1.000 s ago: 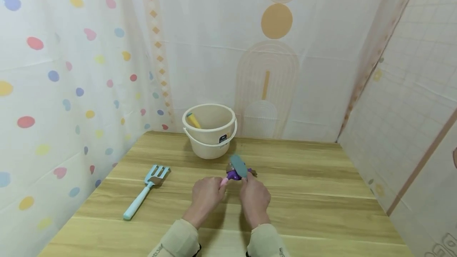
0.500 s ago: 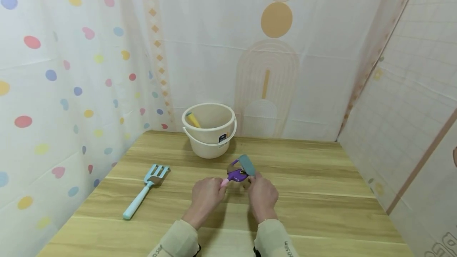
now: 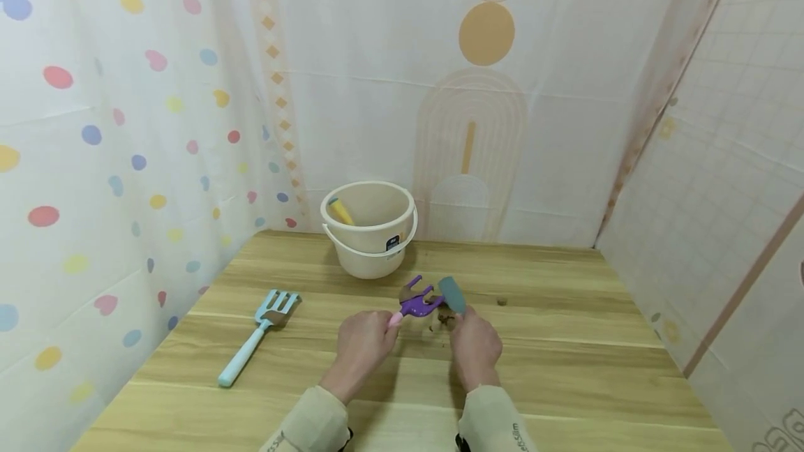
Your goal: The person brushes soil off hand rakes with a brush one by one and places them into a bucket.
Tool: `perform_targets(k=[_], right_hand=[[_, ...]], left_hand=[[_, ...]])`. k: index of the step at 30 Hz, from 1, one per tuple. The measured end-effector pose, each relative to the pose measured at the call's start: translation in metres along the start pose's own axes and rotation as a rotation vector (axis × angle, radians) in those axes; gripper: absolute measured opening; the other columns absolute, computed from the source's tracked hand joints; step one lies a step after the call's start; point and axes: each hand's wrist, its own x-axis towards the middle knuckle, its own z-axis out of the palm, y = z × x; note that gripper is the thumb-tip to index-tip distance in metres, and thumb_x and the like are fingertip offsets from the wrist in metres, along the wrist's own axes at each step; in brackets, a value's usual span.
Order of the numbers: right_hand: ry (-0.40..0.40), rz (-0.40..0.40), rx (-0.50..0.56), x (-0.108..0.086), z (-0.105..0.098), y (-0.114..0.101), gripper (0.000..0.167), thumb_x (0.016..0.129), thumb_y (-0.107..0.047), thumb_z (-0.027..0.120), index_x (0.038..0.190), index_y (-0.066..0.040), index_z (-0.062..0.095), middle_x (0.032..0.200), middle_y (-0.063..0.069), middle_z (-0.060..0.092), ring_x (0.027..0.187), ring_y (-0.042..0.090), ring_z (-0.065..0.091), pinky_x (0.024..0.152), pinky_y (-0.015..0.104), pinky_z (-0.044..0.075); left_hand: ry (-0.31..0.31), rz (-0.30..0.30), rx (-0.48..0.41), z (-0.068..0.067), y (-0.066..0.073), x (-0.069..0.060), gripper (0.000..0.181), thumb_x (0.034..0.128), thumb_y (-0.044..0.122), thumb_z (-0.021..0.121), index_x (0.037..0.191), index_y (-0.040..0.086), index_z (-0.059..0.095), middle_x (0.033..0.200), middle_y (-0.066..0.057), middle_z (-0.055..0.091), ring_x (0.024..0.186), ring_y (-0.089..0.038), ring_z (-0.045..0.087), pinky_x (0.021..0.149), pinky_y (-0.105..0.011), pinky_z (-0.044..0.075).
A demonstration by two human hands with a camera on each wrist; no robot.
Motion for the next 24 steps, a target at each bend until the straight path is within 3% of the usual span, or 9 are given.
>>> perform_targets(k=[3,6,11,19,24], right_hand=[[0.034,-0.010,0.019,-0.001,0.000,-0.007,0.017,0.099,-0.023,0.056,0.093,-0.009,0.064,0.074,0.012,0.065,0.065,0.034,0.063,0.049,0.043,0.041],[0.059,-0.073,0.022,-0.002,-0.002,-0.022,0.017,0.098,-0.024,0.058,0.092,-0.010,0.065,0.075,0.012,0.066,0.064,0.033,0.063,0.047,0.044,0.041],[0.010,-0.202,-0.011,-0.011,0.003,-0.043,0.020,0.097,-0.026,0.062,0.107,-0.011,0.071,0.080,0.010,0.070,0.064,0.030,0.064,0.048,0.042,0.044],[0.041,-0.146,-0.066,-0.015,0.012,-0.043,0.019,0.097,-0.024,0.064,0.109,-0.010,0.070,0.084,0.013,0.072,0.066,0.034,0.066,0.048,0.045,0.046],[0.030,-0.125,-0.057,-0.013,0.010,-0.037,0.020,0.097,-0.024,0.063,0.108,-0.009,0.070,0.084,0.013,0.072,0.067,0.034,0.067,0.049,0.045,0.046]], left_hand=[[-0.024,-0.008,-0.011,0.001,-0.002,-0.001,0.038,0.0896,0.025,0.070,0.058,0.012,0.055,0.050,0.002,0.043,0.043,-0.015,0.040,0.044,-0.029,0.033],[-0.032,-0.017,-0.012,0.002,-0.004,-0.003,0.039,0.0897,0.023,0.069,0.056,0.013,0.052,0.050,0.001,0.045,0.043,-0.016,0.042,0.044,-0.030,0.035],[-0.005,0.005,-0.003,0.002,-0.005,-0.003,0.039,0.0903,0.025,0.069,0.057,0.013,0.053,0.050,0.000,0.048,0.043,-0.018,0.046,0.044,-0.031,0.036],[0.044,0.049,0.021,0.003,-0.003,-0.004,0.040,0.0878,0.025,0.072,0.054,0.013,0.053,0.049,-0.002,0.051,0.043,-0.021,0.050,0.044,-0.033,0.036],[0.042,0.070,0.045,0.004,-0.001,-0.004,0.041,0.0873,0.026,0.072,0.054,0.013,0.052,0.049,-0.002,0.050,0.043,-0.020,0.048,0.044,-0.033,0.036]])
